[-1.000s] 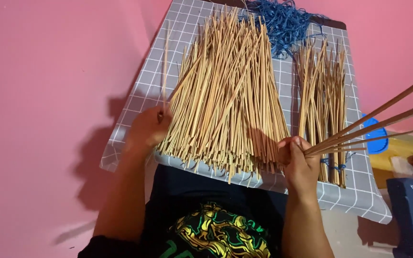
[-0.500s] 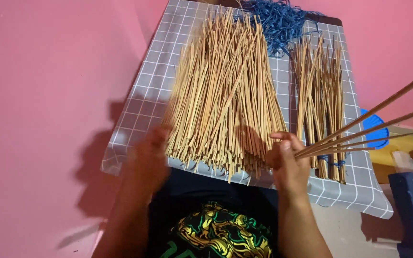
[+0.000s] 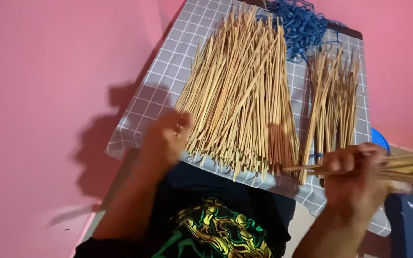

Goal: Tying small bundles of thin wooden sticks together using blue plastic string.

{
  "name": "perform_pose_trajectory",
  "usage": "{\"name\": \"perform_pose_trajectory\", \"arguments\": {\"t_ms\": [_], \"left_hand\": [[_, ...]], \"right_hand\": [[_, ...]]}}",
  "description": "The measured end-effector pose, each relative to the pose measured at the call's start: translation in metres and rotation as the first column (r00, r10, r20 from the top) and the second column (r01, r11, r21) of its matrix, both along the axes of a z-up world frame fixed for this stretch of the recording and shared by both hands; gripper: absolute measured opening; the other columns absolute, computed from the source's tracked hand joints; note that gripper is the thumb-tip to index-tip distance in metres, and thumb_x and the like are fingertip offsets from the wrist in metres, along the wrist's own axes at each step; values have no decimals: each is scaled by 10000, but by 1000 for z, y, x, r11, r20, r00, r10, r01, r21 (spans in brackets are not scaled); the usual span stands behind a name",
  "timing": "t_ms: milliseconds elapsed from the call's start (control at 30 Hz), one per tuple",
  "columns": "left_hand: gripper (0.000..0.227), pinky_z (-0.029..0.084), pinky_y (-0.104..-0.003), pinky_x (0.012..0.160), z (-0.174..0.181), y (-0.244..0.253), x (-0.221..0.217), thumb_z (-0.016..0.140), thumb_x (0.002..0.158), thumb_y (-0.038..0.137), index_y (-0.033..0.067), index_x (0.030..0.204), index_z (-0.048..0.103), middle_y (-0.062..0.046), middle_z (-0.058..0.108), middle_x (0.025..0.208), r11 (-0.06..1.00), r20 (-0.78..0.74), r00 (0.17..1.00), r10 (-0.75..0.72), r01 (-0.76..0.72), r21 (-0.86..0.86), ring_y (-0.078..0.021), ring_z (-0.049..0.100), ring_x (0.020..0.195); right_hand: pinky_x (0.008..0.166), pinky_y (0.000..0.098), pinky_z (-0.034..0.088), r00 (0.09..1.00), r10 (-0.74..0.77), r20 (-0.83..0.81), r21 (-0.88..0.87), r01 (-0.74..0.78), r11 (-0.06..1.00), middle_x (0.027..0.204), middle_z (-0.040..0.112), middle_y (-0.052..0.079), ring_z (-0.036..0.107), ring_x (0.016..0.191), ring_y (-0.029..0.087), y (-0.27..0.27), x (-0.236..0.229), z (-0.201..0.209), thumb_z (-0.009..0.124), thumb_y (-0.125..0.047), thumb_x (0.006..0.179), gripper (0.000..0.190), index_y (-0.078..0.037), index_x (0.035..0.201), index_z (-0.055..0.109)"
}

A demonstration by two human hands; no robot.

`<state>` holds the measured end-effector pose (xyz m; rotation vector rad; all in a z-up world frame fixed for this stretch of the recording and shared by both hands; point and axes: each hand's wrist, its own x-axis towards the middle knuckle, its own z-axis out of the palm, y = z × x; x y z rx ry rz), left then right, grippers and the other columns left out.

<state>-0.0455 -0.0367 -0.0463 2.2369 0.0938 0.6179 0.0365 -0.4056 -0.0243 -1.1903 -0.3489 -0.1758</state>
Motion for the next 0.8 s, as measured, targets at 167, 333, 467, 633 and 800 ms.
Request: {"name": "perform_pose_trajectory", "arguments": {"t_ms": [167,333,467,633,800], "left_hand": [[528,461,-471,675,7,66,21,415,1049,541,134,925,727,-78,715,838,938,-470,820,328,-223,265,-311,667,827],[416,511,-581,867,-9,52,41,631,875,505,146,1008,794,-134,768,882,986,-478,863,162,-119,118,-454,697,975],[397,528,-533,881,-25,58,47,600,875,468,161,1021,805,-141,766,934,991,-485,865,127,-92,96,-454,702,980],[362,520,-555,880,-30,68,51,601,909,395,97,1030,767,-184,750,947,986,-473,867,155,-110,122,-467,692,981],[380,520,-541,891,-15,60,44,617,907,453,129,1035,771,-156,757,965,988,-487,859,156,-130,86,-440,694,1014]], "right_hand": [[747,233,541,898,-315,-308,102,360,927,887,592,-43,588,804,75,25,11,-10,597,-91,1068,171,-216,968,538],[641,282,467,965,-254,-68,-476,192,858,689,662,33,573,593,124,71,16,-43,634,-161,1078,241,-156,839,666],[645,339,479,952,-292,-94,-593,181,785,657,661,72,560,600,161,65,20,-69,642,-69,1016,215,-93,824,736],[550,280,486,956,-274,-102,-536,179,825,532,580,58,537,413,143,74,17,-53,603,-75,1034,306,-93,740,686],[521,269,429,950,-283,-130,-400,211,892,583,563,35,498,497,121,67,22,-57,592,-87,1041,243,-103,809,665]]}}
